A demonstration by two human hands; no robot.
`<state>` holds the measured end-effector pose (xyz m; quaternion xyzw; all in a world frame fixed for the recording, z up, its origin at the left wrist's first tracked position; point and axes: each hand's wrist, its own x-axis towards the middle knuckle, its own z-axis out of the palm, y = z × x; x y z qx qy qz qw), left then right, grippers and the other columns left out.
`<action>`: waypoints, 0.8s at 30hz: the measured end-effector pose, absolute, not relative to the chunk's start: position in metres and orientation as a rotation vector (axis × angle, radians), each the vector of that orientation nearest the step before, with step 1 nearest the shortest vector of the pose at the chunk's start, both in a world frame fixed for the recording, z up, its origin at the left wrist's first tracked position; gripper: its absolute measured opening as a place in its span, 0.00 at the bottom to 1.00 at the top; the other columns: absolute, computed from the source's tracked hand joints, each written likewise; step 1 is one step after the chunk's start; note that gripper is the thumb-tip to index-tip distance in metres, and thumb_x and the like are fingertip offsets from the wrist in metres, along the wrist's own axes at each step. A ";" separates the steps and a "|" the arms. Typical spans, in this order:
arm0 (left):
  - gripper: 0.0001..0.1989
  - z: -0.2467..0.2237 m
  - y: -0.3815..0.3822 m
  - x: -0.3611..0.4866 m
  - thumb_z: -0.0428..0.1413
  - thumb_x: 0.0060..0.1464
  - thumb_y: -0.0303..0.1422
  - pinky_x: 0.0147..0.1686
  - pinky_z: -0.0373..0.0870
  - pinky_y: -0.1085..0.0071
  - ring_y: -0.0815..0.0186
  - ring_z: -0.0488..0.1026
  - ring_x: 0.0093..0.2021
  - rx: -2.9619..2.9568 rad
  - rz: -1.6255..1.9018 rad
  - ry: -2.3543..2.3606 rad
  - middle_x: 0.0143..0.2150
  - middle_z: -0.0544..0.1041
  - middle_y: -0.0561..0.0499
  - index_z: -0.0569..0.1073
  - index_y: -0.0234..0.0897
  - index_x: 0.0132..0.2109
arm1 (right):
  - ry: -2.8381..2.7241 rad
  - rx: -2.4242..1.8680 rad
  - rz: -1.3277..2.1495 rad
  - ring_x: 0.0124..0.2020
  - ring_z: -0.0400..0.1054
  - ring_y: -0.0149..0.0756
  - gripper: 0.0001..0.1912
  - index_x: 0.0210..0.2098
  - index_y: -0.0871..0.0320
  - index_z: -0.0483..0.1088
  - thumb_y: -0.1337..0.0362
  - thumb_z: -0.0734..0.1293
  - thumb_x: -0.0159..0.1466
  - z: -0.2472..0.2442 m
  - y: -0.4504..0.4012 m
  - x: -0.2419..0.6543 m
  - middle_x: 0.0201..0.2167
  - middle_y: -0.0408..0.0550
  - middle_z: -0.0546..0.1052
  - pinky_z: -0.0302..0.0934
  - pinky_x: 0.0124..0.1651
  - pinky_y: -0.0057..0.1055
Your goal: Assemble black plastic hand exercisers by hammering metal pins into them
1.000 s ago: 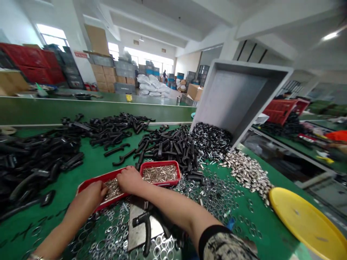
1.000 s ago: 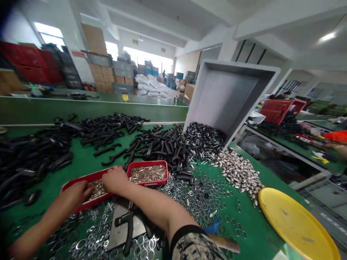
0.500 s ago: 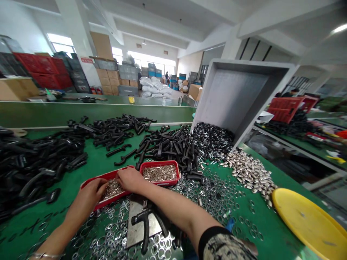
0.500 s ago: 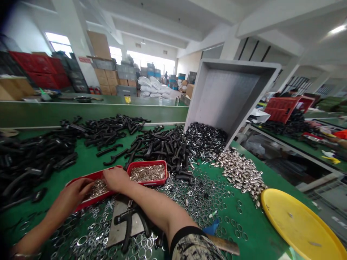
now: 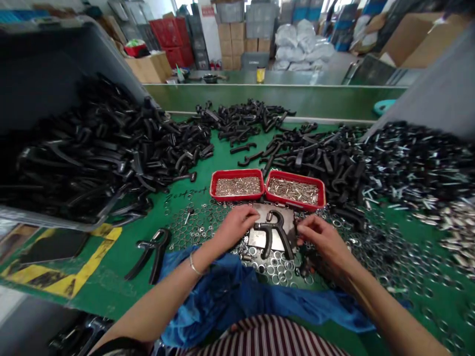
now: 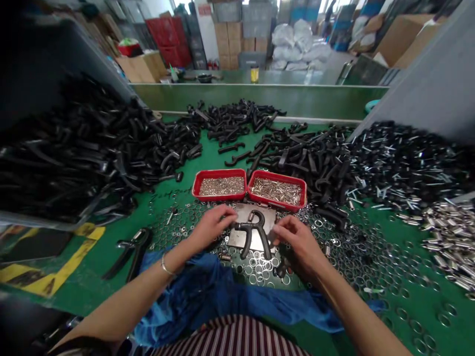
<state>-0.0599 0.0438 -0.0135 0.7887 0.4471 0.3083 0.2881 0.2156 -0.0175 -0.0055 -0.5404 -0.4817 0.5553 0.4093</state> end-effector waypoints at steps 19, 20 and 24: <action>0.15 -0.044 0.024 -0.010 0.47 0.68 0.38 0.46 0.60 0.60 0.59 0.69 0.43 2.691 0.563 1.299 0.41 0.76 0.45 0.74 0.34 0.42 | -1.358 -1.447 1.390 0.27 0.75 0.36 0.11 0.35 0.53 0.66 0.53 0.66 0.64 -0.024 -0.054 0.205 0.27 0.40 0.74 0.66 0.34 0.34; 0.15 -0.045 0.024 -0.011 0.47 0.68 0.38 0.45 0.60 0.60 0.59 0.69 0.43 2.709 0.560 1.291 0.41 0.76 0.45 0.74 0.34 0.42 | -1.386 -1.460 1.380 0.27 0.75 0.37 0.10 0.35 0.53 0.66 0.54 0.66 0.65 -0.024 -0.054 0.206 0.27 0.41 0.74 0.67 0.34 0.34; 0.14 -0.045 0.025 -0.015 0.45 0.69 0.36 0.47 0.60 0.60 0.59 0.69 0.45 2.827 0.544 1.178 0.43 0.76 0.45 0.73 0.34 0.45 | -1.422 -1.486 1.320 0.27 0.75 0.37 0.10 0.35 0.54 0.66 0.54 0.66 0.64 -0.021 -0.043 0.204 0.27 0.42 0.75 0.66 0.33 0.34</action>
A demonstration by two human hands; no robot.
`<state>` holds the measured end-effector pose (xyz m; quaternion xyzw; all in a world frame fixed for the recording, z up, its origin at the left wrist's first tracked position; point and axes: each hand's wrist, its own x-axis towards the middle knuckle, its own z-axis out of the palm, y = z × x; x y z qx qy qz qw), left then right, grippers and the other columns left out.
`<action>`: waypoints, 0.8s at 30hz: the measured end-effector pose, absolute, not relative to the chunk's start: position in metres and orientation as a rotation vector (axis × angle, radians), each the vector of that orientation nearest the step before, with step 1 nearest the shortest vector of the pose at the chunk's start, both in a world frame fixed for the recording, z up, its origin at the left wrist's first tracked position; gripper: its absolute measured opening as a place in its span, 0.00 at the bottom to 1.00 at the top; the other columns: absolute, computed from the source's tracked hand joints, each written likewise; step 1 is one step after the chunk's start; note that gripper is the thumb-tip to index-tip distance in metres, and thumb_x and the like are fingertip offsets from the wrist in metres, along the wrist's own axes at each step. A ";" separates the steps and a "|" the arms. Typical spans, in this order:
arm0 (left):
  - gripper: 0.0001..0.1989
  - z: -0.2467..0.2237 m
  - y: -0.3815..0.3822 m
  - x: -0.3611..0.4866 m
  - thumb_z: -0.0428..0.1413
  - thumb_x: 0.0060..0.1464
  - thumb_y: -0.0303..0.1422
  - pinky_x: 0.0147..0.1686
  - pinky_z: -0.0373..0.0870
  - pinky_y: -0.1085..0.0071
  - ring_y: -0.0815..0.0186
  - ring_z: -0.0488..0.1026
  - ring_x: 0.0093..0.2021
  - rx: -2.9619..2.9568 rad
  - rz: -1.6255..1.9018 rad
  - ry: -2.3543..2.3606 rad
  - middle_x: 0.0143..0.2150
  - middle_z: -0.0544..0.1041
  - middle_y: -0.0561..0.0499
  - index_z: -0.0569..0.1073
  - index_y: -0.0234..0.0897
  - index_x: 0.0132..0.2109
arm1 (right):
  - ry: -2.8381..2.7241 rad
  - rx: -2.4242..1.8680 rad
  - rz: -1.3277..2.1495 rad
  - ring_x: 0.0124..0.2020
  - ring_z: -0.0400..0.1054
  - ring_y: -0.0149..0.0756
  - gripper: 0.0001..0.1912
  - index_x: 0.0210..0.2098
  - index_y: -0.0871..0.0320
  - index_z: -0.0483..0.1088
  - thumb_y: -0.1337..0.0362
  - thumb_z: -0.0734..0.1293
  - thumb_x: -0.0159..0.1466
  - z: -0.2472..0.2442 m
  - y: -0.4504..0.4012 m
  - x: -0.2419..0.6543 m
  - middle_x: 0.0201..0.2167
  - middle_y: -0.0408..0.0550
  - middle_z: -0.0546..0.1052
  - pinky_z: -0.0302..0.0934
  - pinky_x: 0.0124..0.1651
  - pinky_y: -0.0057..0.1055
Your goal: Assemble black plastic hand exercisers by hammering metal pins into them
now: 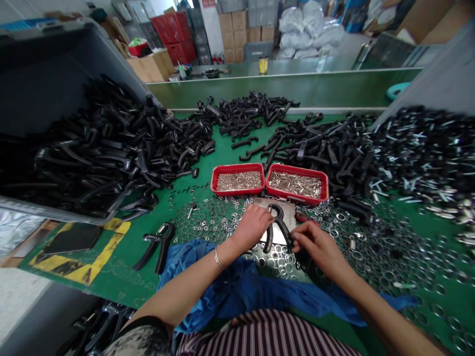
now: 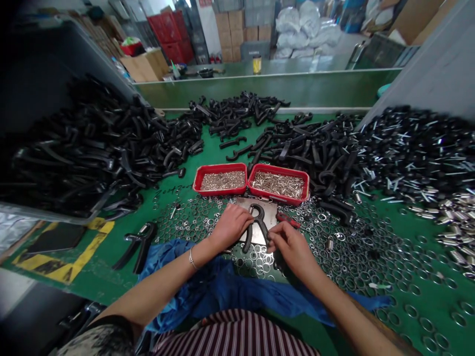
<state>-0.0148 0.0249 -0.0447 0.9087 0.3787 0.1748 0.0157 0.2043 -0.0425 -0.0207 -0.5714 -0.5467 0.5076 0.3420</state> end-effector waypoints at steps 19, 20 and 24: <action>0.14 -0.043 0.031 -0.020 0.43 0.68 0.31 0.46 0.62 0.60 0.58 0.67 0.43 2.958 0.444 1.124 0.40 0.74 0.45 0.73 0.33 0.42 | -2.295 -1.137 0.369 0.43 0.68 0.44 0.09 0.39 0.57 0.72 0.63 0.61 0.70 -0.044 0.021 0.180 0.37 0.54 0.76 0.64 0.51 0.45; 0.14 -0.043 0.031 -0.019 0.43 0.68 0.31 0.46 0.62 0.60 0.58 0.67 0.43 2.958 0.441 1.121 0.40 0.74 0.45 0.73 0.33 0.42 | -2.311 -1.132 0.343 0.42 0.68 0.44 0.10 0.39 0.58 0.72 0.63 0.60 0.70 -0.044 0.021 0.180 0.37 0.54 0.76 0.64 0.51 0.45; 0.14 -0.041 0.029 -0.019 0.43 0.68 0.30 0.47 0.62 0.59 0.58 0.68 0.44 2.930 0.421 1.139 0.41 0.74 0.44 0.74 0.32 0.44 | -2.400 -1.130 0.240 0.42 0.67 0.45 0.13 0.39 0.60 0.72 0.63 0.58 0.72 -0.044 0.020 0.180 0.37 0.56 0.76 0.65 0.48 0.45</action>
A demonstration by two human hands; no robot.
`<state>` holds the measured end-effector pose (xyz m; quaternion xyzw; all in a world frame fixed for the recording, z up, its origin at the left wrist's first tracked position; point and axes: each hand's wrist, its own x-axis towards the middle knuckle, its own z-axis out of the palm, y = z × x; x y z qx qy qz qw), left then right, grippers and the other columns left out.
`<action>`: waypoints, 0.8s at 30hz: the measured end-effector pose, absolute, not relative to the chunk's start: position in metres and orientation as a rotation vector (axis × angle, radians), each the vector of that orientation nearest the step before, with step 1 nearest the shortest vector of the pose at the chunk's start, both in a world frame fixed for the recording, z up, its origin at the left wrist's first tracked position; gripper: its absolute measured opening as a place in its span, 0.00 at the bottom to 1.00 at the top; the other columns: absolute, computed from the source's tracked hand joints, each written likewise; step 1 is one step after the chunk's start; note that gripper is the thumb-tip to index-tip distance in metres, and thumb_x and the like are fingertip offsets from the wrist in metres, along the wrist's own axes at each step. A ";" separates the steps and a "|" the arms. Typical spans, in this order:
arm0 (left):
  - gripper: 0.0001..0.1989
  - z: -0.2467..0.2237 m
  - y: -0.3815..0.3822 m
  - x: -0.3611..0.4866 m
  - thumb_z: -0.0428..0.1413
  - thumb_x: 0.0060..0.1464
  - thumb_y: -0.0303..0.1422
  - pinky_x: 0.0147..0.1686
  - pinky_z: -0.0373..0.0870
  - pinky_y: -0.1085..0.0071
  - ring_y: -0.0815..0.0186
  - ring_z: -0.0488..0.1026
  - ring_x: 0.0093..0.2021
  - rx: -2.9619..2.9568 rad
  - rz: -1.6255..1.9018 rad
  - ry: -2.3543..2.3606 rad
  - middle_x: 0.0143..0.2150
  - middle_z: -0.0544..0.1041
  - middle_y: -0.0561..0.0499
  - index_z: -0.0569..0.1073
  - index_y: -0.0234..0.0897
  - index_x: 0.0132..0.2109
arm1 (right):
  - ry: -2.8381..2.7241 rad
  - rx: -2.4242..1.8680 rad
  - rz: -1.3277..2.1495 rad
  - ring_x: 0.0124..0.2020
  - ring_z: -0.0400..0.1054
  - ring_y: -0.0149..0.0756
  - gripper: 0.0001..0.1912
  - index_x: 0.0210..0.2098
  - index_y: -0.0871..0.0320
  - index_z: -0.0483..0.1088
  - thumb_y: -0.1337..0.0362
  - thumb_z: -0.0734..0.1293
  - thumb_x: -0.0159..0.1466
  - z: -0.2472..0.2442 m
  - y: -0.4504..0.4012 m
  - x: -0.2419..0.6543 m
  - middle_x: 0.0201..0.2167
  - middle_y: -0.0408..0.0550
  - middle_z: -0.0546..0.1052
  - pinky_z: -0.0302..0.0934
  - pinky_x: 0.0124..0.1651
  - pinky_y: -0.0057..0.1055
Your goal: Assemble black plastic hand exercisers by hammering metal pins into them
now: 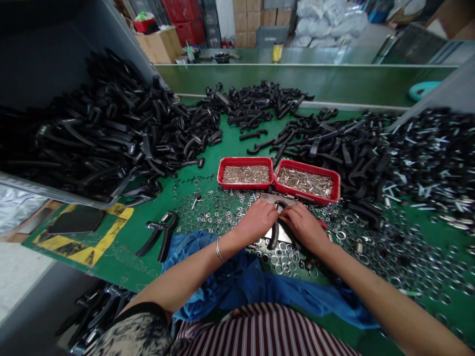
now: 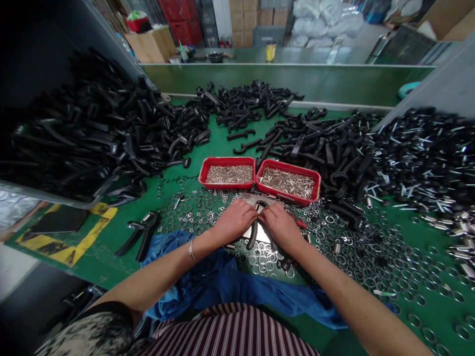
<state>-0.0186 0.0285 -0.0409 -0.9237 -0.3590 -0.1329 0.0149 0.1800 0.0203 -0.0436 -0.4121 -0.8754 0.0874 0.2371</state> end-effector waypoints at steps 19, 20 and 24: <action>0.13 -0.049 0.014 -0.035 0.48 0.67 0.34 0.55 0.61 0.60 0.59 0.68 0.54 -2.995 -0.774 -1.546 0.52 0.75 0.46 0.71 0.37 0.54 | -2.572 -1.140 -0.012 0.43 0.67 0.45 0.12 0.40 0.63 0.72 0.65 0.59 0.72 -0.043 0.020 0.179 0.37 0.56 0.74 0.66 0.47 0.42; 0.13 -0.049 0.015 -0.037 0.48 0.67 0.34 0.55 0.61 0.60 0.59 0.68 0.53 -3.015 -0.766 -1.540 0.52 0.75 0.47 0.72 0.38 0.53 | -2.583 -1.147 -0.035 0.42 0.66 0.45 0.12 0.40 0.63 0.72 0.65 0.59 0.71 -0.041 0.020 0.178 0.36 0.56 0.74 0.66 0.47 0.42; 0.12 -0.048 0.020 -0.040 0.50 0.66 0.34 0.55 0.62 0.61 0.60 0.68 0.52 -3.047 -0.760 -1.530 0.50 0.75 0.47 0.72 0.37 0.52 | -2.645 -1.114 -0.071 0.44 0.66 0.47 0.11 0.41 0.63 0.73 0.67 0.59 0.71 -0.042 0.017 0.176 0.37 0.57 0.74 0.67 0.47 0.42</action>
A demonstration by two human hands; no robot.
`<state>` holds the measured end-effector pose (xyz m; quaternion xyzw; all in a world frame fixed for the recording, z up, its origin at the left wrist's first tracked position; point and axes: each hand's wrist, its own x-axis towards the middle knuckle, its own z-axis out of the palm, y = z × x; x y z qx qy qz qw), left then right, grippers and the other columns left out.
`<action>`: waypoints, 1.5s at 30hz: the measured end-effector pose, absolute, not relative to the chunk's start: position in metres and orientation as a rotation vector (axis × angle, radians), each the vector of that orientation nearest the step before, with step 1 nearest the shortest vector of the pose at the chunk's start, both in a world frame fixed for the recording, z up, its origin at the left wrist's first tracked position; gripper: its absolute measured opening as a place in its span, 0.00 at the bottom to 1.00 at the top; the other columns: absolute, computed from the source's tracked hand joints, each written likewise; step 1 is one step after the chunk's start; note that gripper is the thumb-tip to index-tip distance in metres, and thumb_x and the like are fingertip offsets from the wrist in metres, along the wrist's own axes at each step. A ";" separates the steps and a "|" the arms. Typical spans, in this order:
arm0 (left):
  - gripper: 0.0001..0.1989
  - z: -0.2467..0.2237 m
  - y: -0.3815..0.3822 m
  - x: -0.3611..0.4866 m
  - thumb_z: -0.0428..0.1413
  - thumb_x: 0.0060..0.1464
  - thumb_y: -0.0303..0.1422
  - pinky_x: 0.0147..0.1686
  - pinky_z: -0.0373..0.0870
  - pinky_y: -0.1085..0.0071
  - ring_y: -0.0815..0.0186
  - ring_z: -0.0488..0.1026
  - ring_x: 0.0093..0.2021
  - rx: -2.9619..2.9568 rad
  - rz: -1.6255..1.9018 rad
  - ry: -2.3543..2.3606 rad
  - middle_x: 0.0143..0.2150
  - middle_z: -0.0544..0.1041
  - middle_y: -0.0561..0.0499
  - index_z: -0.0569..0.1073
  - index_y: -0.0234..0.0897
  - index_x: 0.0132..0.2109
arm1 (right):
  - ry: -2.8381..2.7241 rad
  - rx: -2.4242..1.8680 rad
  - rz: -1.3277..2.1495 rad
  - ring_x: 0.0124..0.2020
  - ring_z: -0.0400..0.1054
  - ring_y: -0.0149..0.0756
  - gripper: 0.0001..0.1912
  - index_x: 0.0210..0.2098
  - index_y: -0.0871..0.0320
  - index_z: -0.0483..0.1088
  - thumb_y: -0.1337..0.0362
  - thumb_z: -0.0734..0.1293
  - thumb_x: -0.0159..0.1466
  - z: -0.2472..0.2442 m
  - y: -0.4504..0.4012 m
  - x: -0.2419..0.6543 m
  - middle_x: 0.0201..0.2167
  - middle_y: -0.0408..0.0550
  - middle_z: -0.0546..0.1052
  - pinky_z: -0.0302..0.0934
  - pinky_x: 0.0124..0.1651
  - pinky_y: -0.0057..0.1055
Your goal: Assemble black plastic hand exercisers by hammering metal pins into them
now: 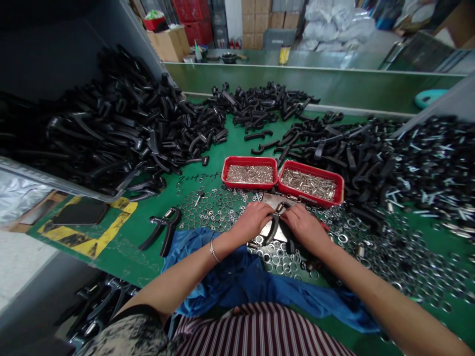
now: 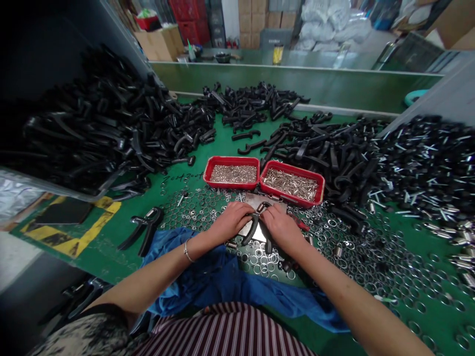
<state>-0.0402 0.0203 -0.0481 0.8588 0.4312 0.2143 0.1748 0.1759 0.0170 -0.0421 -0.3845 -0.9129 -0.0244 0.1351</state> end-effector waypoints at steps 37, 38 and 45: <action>0.14 -0.007 0.149 -0.090 0.44 0.64 0.24 0.48 0.71 0.61 0.53 0.75 0.49 2.487 0.089 2.026 0.47 0.76 0.33 0.71 0.23 0.49 | -1.839 -1.639 1.097 0.22 0.65 0.35 0.22 0.35 0.52 0.66 0.46 0.51 0.72 0.036 -0.057 0.218 0.24 0.44 0.72 0.57 0.24 0.30; 0.13 -0.008 0.147 -0.092 0.45 0.65 0.26 0.49 0.70 0.61 0.53 0.75 0.48 2.495 0.171 2.013 0.46 0.76 0.35 0.71 0.25 0.49 | -1.846 -1.614 1.072 0.22 0.66 0.35 0.22 0.35 0.52 0.66 0.46 0.51 0.72 0.035 -0.051 0.212 0.24 0.44 0.72 0.57 0.25 0.30; 0.07 -0.008 0.101 -0.092 0.48 0.67 0.31 0.47 0.69 0.64 0.63 0.72 0.42 2.236 0.975 1.609 0.41 0.76 0.45 0.69 0.34 0.44 | -2.121 -1.639 1.108 0.24 0.67 0.37 0.24 0.31 0.54 0.65 0.46 0.50 0.72 0.013 -0.025 0.199 0.22 0.44 0.71 0.59 0.31 0.32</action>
